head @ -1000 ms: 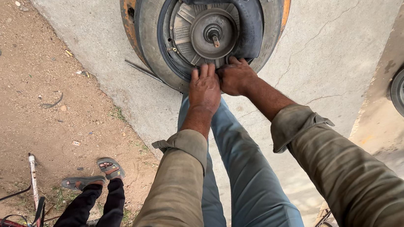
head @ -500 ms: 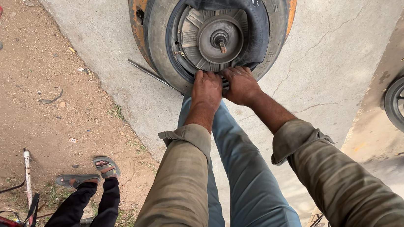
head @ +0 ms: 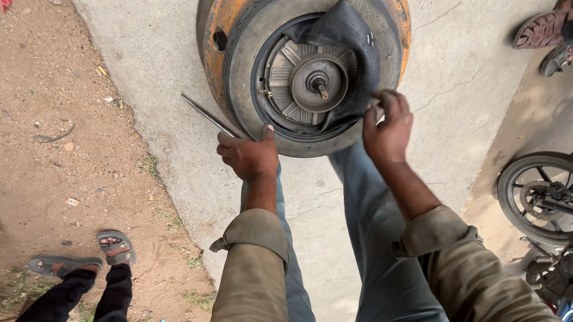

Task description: The person is repairing a motorcycle tire by removing the inner tube from the rim. They use a metal tire lever to pry the tube out of the rim and then pull the tube out by hand. The person also uses a hammer to tap the tire bead.

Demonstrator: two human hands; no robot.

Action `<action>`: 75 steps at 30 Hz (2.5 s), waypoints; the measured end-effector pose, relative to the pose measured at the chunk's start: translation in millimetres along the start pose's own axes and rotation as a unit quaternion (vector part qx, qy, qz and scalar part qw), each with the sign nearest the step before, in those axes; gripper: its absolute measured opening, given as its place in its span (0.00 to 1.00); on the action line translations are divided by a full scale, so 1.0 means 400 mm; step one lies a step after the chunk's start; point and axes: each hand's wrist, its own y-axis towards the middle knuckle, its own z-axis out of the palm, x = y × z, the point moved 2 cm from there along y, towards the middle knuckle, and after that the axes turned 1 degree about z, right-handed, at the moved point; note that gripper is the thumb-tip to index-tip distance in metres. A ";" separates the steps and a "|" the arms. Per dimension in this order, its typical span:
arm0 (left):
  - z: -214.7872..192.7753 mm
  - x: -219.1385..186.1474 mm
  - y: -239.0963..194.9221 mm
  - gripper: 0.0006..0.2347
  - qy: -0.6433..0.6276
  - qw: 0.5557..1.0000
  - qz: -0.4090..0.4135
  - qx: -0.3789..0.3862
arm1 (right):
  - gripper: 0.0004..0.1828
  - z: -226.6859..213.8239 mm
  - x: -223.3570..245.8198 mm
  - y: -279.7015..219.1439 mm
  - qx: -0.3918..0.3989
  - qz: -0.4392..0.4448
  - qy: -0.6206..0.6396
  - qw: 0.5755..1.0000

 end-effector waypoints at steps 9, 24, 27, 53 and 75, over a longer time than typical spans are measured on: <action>0.210 0.005 -0.042 0.53 -0.129 0.981 -0.143 0.025 | 0.29 -0.004 0.006 0.426 0.047 -0.254 0.019 0.966; 0.383 0.053 -0.042 0.42 -0.305 0.920 -0.239 0.053 | 0.71 0.061 0.148 0.273 0.271 -0.537 -0.383 0.701; 0.398 0.072 -0.048 0.43 -0.302 0.923 -0.233 0.056 | 0.72 0.085 0.133 0.267 0.281 -0.518 -0.370 0.718; 0.334 0.056 -0.072 0.45 -0.322 0.935 -0.149 -0.002 | 0.76 0.104 0.146 0.222 0.238 -0.512 -0.376 0.735; 0.314 0.037 -0.039 0.54 -0.193 0.975 -0.087 -0.066 | 0.76 0.118 0.077 0.258 0.262 -0.474 -0.288 0.790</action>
